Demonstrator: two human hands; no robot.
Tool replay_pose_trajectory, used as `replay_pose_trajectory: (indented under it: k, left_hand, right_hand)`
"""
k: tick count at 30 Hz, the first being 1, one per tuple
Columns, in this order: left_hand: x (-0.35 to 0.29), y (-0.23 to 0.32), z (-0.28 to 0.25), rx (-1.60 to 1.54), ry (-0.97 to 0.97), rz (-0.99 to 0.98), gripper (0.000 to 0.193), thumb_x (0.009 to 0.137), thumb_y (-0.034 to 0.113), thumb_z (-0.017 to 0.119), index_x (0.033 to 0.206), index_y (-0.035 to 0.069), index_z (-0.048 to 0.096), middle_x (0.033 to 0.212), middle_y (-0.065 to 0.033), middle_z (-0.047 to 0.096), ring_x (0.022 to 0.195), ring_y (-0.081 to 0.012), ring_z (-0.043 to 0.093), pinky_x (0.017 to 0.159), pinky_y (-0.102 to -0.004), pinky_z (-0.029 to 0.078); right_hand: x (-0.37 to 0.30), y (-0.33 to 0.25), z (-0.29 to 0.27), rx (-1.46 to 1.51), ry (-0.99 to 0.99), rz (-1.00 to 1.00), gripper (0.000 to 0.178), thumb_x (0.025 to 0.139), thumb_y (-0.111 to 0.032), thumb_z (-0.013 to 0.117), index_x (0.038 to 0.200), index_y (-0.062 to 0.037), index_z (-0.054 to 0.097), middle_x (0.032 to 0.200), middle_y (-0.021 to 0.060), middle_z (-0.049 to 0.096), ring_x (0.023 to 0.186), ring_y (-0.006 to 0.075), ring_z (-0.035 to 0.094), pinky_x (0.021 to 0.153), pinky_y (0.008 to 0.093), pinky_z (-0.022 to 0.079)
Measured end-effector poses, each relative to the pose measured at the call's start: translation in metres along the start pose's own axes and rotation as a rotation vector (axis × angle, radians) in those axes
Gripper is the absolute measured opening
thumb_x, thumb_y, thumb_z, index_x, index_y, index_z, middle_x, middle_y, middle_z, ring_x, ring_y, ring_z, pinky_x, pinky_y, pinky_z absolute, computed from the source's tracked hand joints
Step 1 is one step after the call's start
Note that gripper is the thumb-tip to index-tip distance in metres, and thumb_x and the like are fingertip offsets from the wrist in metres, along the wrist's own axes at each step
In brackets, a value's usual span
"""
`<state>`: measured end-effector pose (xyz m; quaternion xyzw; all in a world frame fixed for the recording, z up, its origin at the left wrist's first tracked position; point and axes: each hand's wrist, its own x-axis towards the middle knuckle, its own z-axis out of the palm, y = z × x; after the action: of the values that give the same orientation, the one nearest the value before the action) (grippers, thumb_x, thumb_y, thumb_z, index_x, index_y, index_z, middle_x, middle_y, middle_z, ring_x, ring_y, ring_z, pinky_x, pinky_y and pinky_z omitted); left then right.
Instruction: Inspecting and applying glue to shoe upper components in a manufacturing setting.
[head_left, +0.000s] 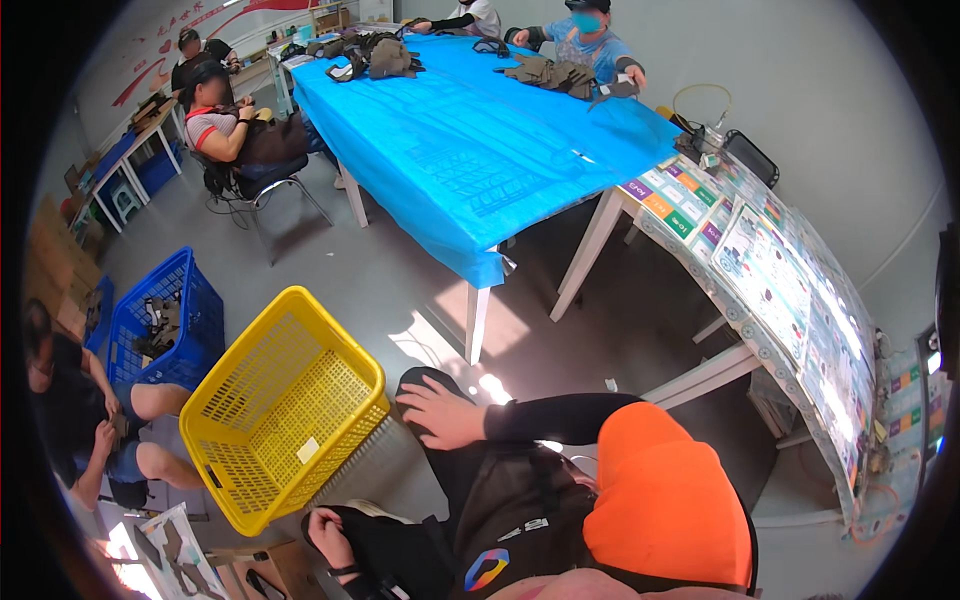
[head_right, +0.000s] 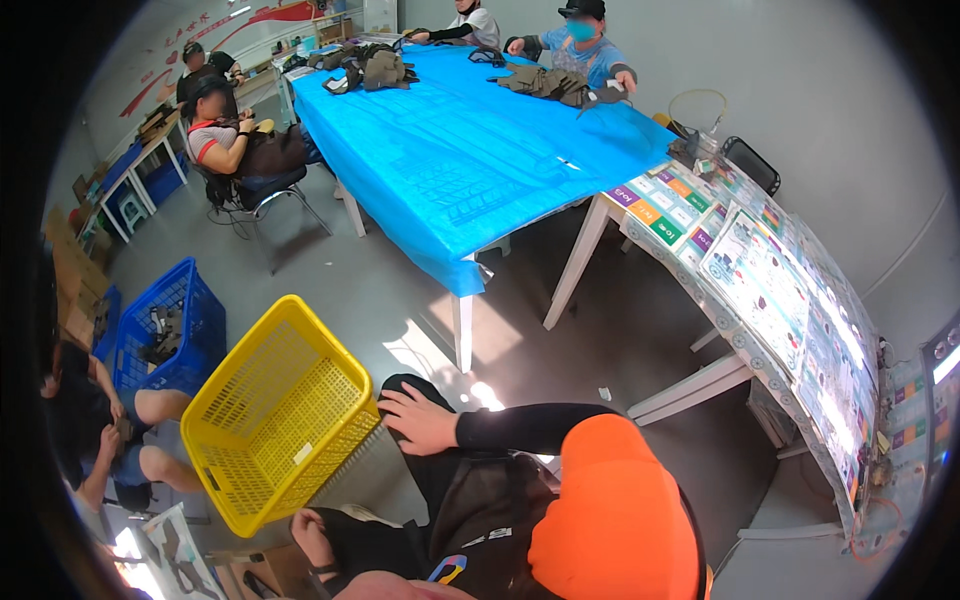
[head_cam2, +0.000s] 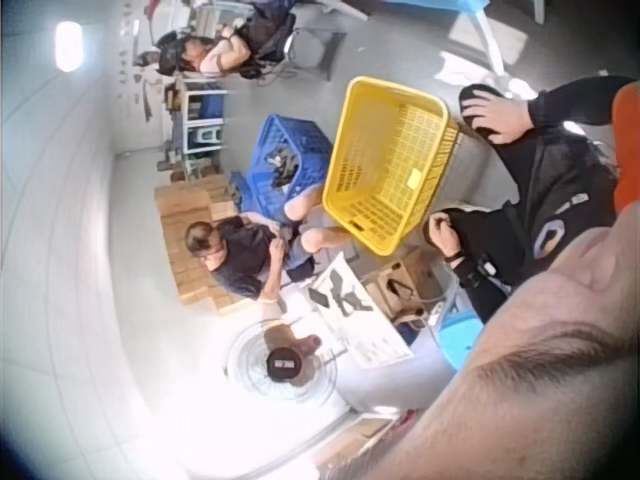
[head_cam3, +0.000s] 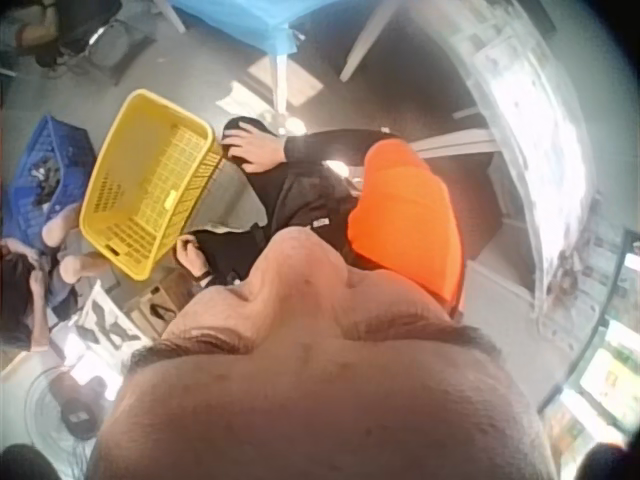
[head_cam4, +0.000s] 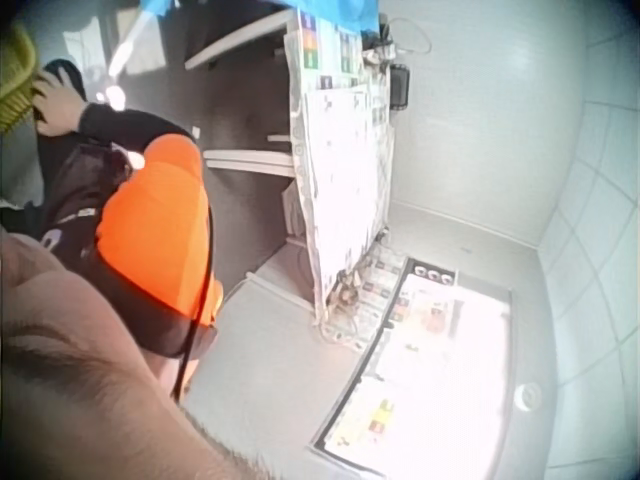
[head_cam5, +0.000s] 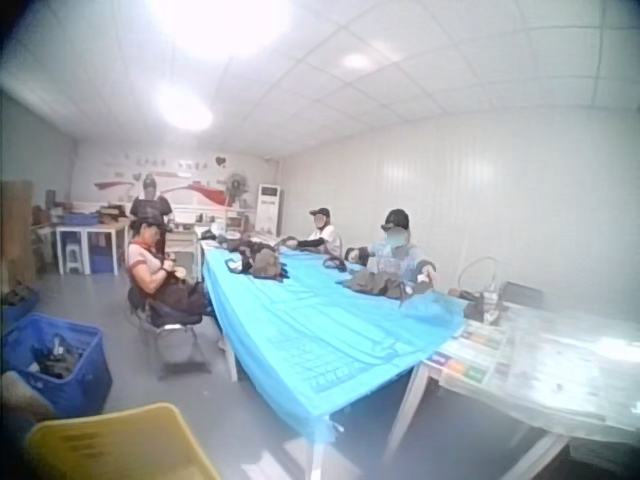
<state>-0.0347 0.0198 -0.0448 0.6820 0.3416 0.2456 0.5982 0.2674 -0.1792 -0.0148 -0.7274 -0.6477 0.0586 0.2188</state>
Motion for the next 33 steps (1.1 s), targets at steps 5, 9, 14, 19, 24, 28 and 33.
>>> replay_pose_trajectory:
  k: [5,9,14,19,24,28,33]
  left_hand:
    - [-0.015,-0.031,0.009,0.032,0.001,0.069,0.009,0.067,-0.005,0.039,0.068,0.001,0.047,0.065,-0.0022,0.044,0.062,-0.0100,0.042,0.059,-0.0212,0.034]
    - [-0.002,-0.031,0.000,0.139,-0.046,0.023,0.009,0.068,-0.003,0.040,0.069,0.001,0.047,0.065,-0.0027,0.046,0.061,-0.0102,0.042,0.058,-0.0218,0.035]
    - [0.023,-0.036,-0.016,0.081,-0.111,-0.246,0.011,0.077,0.001,0.044,0.076,0.002,0.054,0.065,-0.0018,0.051,0.058,-0.0077,0.043,0.056,-0.0201,0.035]
    - [0.064,0.032,0.033,0.305,-0.452,-0.378,0.017,0.084,0.012,0.062,0.096,0.002,0.056,0.078,-0.0026,0.056,0.071,-0.0111,0.054,0.069,-0.0248,0.045]
    - [0.126,0.206,0.173,0.537,-0.811,0.119,0.052,0.074,0.022,0.074,0.114,-0.003,0.052,0.095,-0.0165,0.059,0.091,-0.0283,0.057,0.082,-0.0372,0.045]
    - [0.173,0.310,0.327,0.553,-0.931,0.581,0.074,0.067,0.025,0.079,0.125,-0.003,0.044,0.110,-0.0206,0.052,0.101,-0.0357,0.050,0.088,-0.0425,0.041]
    - [0.191,0.391,0.533,0.615,-0.942,0.913,0.085,0.064,0.040,0.079,0.131,0.002,0.041,0.115,-0.0255,0.048,0.104,-0.0413,0.047,0.089,-0.0455,0.040]
  right_hand:
    - [-0.035,0.012,0.016,0.081,-0.144,0.013,0.042,0.075,-0.026,0.061,0.111,-0.0053,0.054,0.139,0.0155,0.036,0.137,0.0340,0.019,0.109,0.0573,0.016]
    - [-0.036,0.013,0.015,0.083,-0.199,0.130,0.037,0.075,-0.027,0.061,0.108,-0.0103,0.058,0.140,0.0110,0.036,0.138,0.0328,0.017,0.108,0.0611,0.013]
    - [-0.039,0.023,-0.008,0.182,-0.227,0.271,0.036,0.075,-0.027,0.061,0.108,-0.0120,0.058,0.139,0.0099,0.037,0.138,0.0329,0.017,0.109,0.0600,0.013]
    - [-0.079,0.013,-0.062,0.285,-0.238,0.474,0.034,0.074,-0.023,0.061,0.106,-0.0106,0.058,0.133,0.0123,0.041,0.133,0.0330,0.027,0.108,0.0521,0.025]
    - [-0.149,-0.002,-0.149,0.445,-0.071,0.995,0.023,0.075,-0.018,0.056,0.092,-0.0040,0.061,0.094,0.0142,0.059,0.096,0.0340,0.055,0.083,0.0434,0.045]
    - [-0.234,0.004,-0.201,0.373,-0.076,1.253,0.021,0.079,-0.020,0.054,0.091,-0.0060,0.062,0.090,0.0161,0.061,0.088,0.0367,0.058,0.078,0.0463,0.046]
    - [-0.309,-0.012,-0.330,0.107,0.352,1.530,0.015,0.082,-0.019,0.053,0.086,-0.0062,0.061,0.089,0.0149,0.062,0.087,0.0358,0.058,0.076,0.0452,0.046]
